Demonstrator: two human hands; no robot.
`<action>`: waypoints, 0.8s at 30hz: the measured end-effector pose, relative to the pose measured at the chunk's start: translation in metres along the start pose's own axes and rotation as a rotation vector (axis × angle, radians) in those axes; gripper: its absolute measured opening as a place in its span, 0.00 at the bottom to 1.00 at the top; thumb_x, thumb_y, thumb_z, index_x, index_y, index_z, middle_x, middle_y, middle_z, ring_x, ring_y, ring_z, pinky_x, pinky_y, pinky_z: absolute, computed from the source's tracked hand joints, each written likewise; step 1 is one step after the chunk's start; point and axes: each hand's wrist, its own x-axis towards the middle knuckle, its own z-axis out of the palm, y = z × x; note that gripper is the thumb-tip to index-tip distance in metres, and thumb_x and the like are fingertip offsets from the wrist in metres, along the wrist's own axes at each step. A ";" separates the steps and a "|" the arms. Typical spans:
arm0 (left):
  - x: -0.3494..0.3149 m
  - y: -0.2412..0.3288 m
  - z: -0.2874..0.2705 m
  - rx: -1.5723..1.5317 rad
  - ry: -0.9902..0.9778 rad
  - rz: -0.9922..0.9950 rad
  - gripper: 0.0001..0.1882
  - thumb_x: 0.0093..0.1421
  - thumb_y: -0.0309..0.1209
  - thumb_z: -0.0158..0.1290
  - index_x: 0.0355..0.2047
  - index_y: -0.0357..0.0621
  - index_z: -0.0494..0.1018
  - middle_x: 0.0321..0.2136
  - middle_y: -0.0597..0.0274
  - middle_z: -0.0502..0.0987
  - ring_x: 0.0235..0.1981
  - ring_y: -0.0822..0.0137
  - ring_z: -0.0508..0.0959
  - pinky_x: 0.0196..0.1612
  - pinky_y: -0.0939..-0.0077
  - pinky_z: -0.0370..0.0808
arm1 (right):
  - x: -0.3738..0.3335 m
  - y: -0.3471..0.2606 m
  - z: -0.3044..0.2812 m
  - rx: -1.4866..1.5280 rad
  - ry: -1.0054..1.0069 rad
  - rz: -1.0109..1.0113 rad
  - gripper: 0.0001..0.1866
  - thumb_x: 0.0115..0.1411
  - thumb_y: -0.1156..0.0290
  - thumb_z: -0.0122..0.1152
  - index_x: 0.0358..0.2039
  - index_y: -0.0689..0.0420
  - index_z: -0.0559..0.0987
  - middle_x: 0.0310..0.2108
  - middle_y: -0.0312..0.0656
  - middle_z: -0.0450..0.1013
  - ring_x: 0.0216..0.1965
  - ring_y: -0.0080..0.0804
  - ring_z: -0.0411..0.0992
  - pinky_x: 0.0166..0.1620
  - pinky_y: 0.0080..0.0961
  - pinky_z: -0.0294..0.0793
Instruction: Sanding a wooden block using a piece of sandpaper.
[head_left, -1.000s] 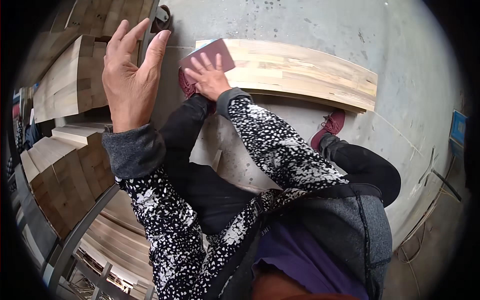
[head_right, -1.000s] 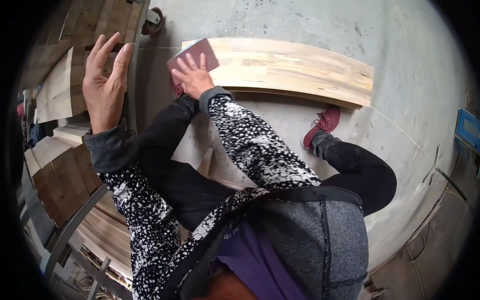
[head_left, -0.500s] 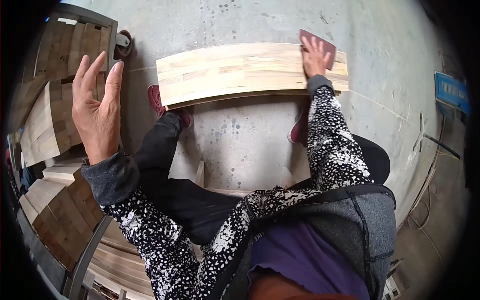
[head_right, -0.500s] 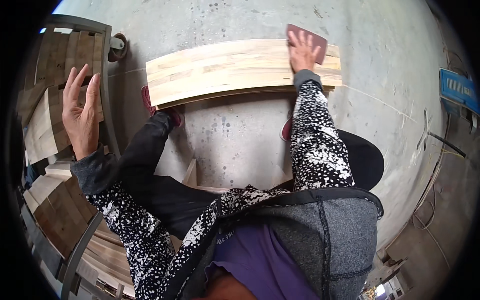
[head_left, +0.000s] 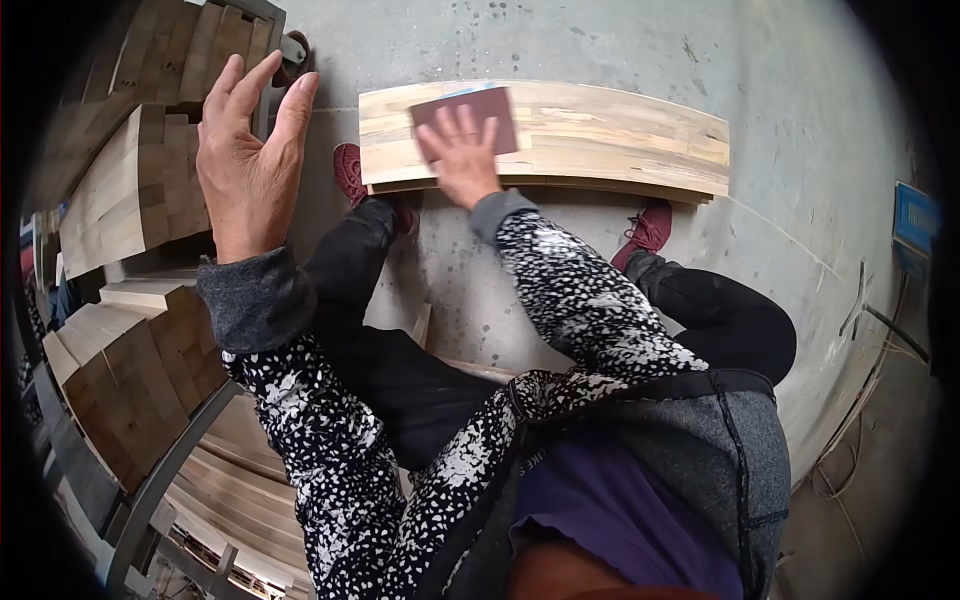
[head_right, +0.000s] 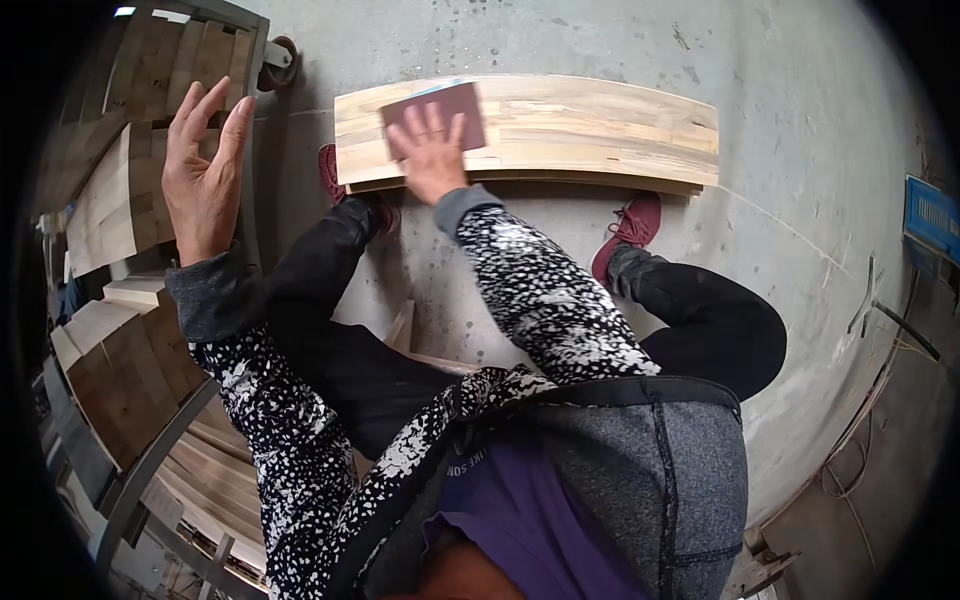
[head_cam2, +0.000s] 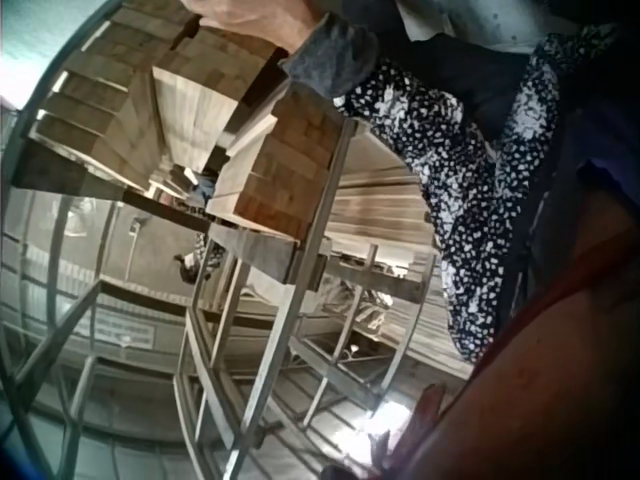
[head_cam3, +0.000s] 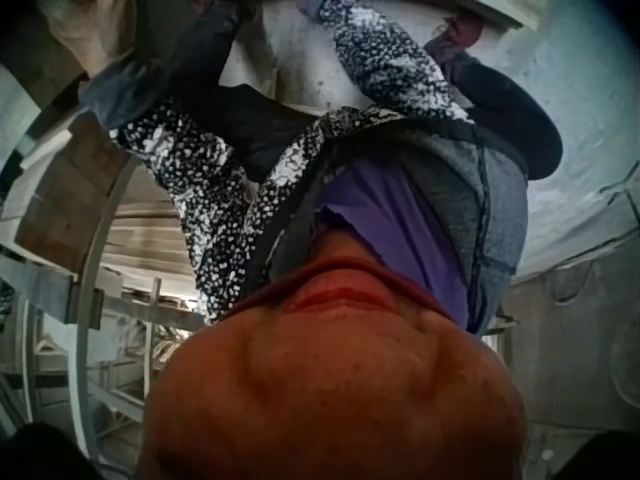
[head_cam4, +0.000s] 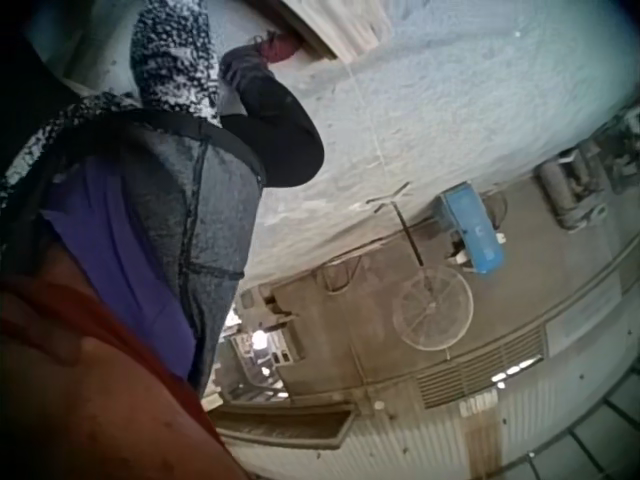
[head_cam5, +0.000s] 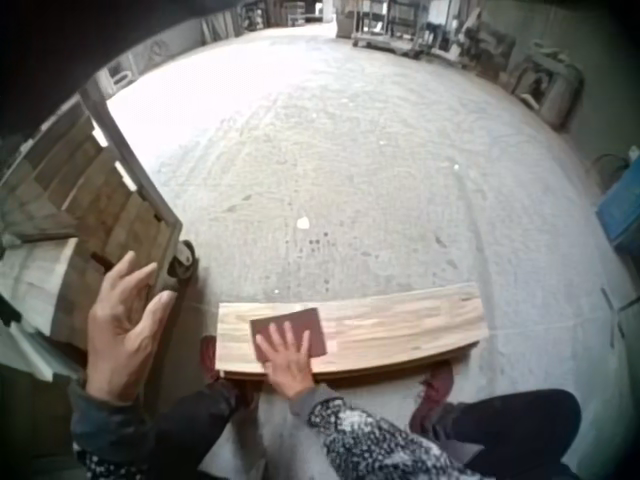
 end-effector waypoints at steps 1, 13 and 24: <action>0.002 0.002 0.001 0.001 -0.001 0.001 0.21 0.50 0.45 0.53 0.41 0.49 0.71 0.50 0.51 0.62 0.49 0.57 0.66 0.48 0.66 0.64 | 0.006 -0.028 0.015 0.040 -0.001 -0.136 0.27 0.46 0.64 0.55 0.50 0.40 0.65 0.57 0.40 0.51 0.60 0.43 0.42 0.56 0.58 0.31; 0.000 0.001 -0.008 -0.088 0.022 -0.028 0.21 0.50 0.45 0.53 0.41 0.49 0.71 0.50 0.51 0.62 0.48 0.58 0.67 0.48 0.69 0.65 | -0.036 0.124 -0.061 -0.233 0.017 0.152 0.30 0.51 0.71 0.46 0.54 0.34 0.58 0.60 0.36 0.46 0.61 0.41 0.39 0.57 0.57 0.30; 0.005 -0.004 -0.016 0.053 0.041 -0.010 0.22 0.50 0.47 0.52 0.42 0.51 0.71 0.51 0.52 0.61 0.49 0.57 0.66 0.48 0.66 0.65 | -0.136 0.289 -0.119 -0.344 0.255 0.962 0.25 0.55 0.59 0.41 0.56 0.34 0.55 0.59 0.40 0.46 0.59 0.50 0.42 0.51 0.65 0.41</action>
